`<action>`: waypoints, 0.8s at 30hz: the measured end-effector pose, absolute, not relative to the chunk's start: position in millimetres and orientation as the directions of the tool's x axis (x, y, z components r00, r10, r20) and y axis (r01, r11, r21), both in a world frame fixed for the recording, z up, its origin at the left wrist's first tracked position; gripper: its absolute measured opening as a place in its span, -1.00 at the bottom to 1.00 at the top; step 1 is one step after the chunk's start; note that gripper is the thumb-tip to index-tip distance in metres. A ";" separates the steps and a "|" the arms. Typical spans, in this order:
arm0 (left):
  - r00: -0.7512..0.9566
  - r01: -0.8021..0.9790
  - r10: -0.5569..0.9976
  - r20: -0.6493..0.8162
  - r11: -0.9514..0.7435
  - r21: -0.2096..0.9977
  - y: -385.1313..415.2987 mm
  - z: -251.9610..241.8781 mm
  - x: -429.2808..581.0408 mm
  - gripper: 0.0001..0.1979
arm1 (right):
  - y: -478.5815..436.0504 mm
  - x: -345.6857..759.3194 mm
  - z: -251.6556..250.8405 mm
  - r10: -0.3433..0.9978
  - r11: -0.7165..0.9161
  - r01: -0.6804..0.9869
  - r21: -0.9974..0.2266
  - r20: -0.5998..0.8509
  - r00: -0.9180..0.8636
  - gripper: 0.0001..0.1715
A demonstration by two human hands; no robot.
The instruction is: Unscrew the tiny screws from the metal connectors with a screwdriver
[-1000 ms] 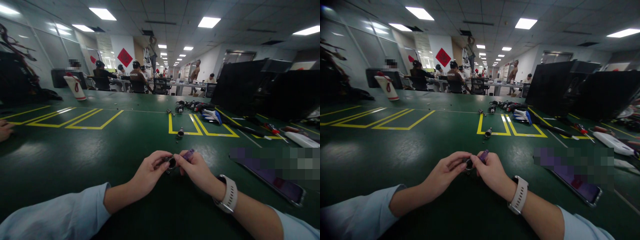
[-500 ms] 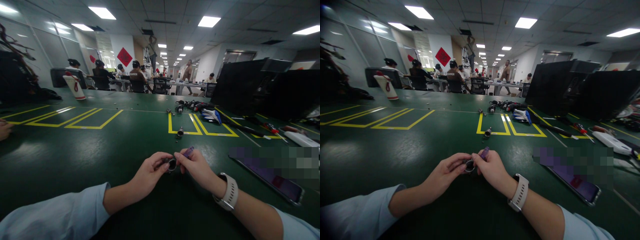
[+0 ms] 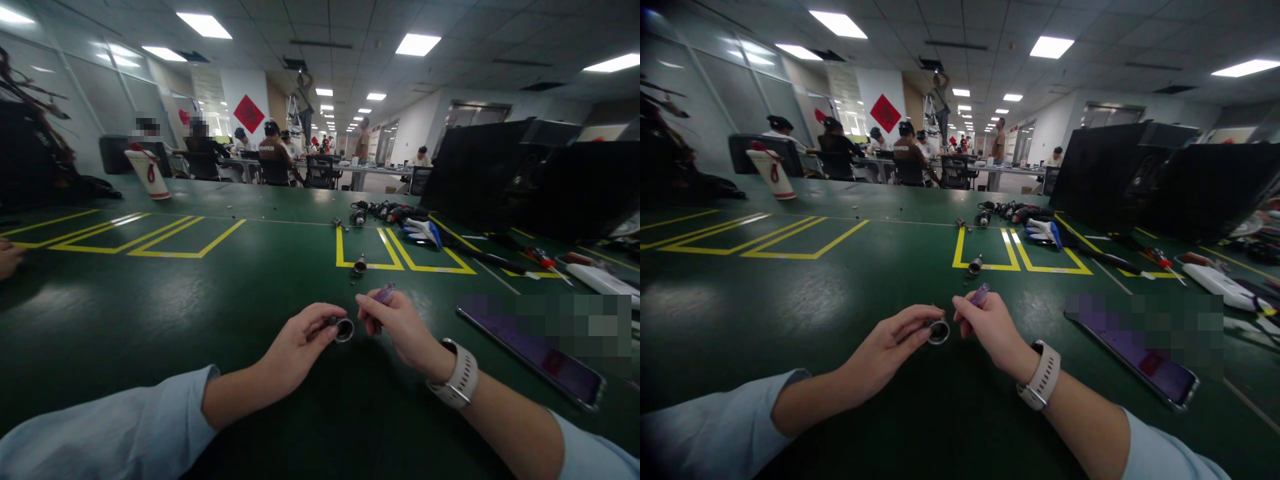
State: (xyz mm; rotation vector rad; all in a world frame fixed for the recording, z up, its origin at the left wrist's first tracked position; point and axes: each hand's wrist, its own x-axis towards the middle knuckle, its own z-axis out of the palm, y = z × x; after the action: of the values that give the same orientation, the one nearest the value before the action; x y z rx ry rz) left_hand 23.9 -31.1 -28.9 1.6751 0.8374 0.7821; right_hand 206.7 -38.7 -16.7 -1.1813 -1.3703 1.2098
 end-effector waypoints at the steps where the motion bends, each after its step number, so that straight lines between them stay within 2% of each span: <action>1: 0.527 0.142 0.846 0.079 -0.179 0.974 -31.7 -26.1 23.5 -0.75 | -39.4 206.1 -17.3 0.993 0.049 0.075 -0.996 0.040 -0.113 -0.63; 8: 0.381 -0.011 0.923 0.051 -0.050 0.999 -32.7 -18.0 20.0 -0.75 | -40.6 204.8 -21.6 0.984 0.098 0.192 -0.977 0.066 -0.166 -0.65; 13: 0.357 -0.042 0.934 0.013 0.002 0.999 -29.5 -17.1 18.9 -0.76 | -41.5 204.8 -16.5 0.986 0.083 0.311 -0.947 0.032 -0.166 -0.66; 15: 0.347 -0.056 0.938 -0.023 0.045 0.997 -27.7 -17.6 18.6 -0.76 | -41.4 205.1 -16.7 0.988 0.051 0.297 -0.954 0.006 -0.151 -0.66; 19: 0.325 -0.103 0.940 -0.100 0.141 0.985 -24.7 -18.7 18.4 -0.74 | -38.0 205.4 -22.2 0.985 -0.108 0.016 -0.994 -0.109 -0.137 -0.69; 22: 0.314 -0.120 0.939 -0.138 0.184 0.976 -23.9 -19.3 18.4 -0.73 | -36.1 204.6 -21.8 0.961 -0.263 -0.249 -0.932 -0.231 -0.152 -0.68; 24: 0.311 -0.130 0.940 -0.142 0.190 0.973 -24.2 -19.8 18.2 -0.72 | -37.9 203.8 -18.2 0.975 -0.218 -0.380 -0.899 -0.186 -0.119 -0.69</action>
State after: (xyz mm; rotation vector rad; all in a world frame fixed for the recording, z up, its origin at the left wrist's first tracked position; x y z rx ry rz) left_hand 18.2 -24.2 -19.8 1.1020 0.9500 0.9375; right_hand 203.8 -37.9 -18.2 -1.0072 -0.8535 1.5820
